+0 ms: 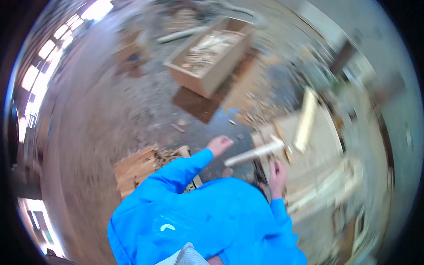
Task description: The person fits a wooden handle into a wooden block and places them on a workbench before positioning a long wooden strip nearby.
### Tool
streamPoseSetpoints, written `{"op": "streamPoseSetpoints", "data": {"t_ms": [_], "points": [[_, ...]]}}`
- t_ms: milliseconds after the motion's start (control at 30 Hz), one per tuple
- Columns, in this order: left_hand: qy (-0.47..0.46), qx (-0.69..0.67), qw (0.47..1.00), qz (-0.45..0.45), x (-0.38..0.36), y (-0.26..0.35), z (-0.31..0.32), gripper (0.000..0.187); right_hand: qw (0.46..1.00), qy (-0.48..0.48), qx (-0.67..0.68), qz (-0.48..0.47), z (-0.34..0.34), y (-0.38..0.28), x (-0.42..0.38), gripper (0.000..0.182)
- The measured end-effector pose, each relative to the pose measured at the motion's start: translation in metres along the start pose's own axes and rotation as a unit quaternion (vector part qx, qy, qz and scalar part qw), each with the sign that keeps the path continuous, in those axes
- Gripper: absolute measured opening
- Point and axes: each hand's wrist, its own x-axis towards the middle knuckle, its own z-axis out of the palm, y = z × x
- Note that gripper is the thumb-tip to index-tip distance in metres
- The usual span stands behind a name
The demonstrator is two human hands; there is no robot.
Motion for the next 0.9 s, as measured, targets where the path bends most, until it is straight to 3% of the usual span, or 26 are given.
{"op": "streamPoseSetpoints", "data": {"t_ms": [100,267,333,400,467,600,733,800,900], "points": [[-0.044,0.043,0.997,0.05,0.014,0.04,0.039,0.064,0.99,0.138,0.001,-0.004,-0.041,0.034,-0.012,0.035],[-0.118,0.111,0.982,0.095,0.024,0.046,0.108,0.06,0.944,0.304,-0.072,0.112,-0.149,0.048,-0.04,0.039],[-0.156,0.188,0.968,0.053,0.021,0.056,0.112,0.055,0.906,0.395,-0.102,0.118,-0.174,0.071,-0.057,0.042],[-0.161,0.202,0.964,0.061,0.024,0.057,0.121,0.054,0.882,0.422,-0.141,0.155,-0.195,0.089,-0.075,0.045],[-0.163,0.219,0.96,0.061,0.022,0.051,0.128,0.053,0.86,0.437,-0.177,0.195,-0.2,0.102,-0.091,0.048],[-0.126,0.225,0.963,0.072,0.015,0.061,0.133,0.054,0.881,0.366,-0.221,0.203,-0.195,0.113,-0.09,0.055],[-0.112,0.246,0.961,0.059,0.016,0.063,0.135,0.056,0.872,0.368,-0.221,0.235,-0.187,0.126,-0.062,0.054],[-0.106,0.261,0.956,0.078,0.014,0.066,0.132,0.056,0.88,0.312,-0.243,0.264,-0.193,0.136,-0.05,0.045],[-0.105,0.272,0.952,0.09,0.009,0.071,0.131,0.056,0.887,0.363,-0.213,0.19,-0.19,0.141,-0.037,0.037]]}}
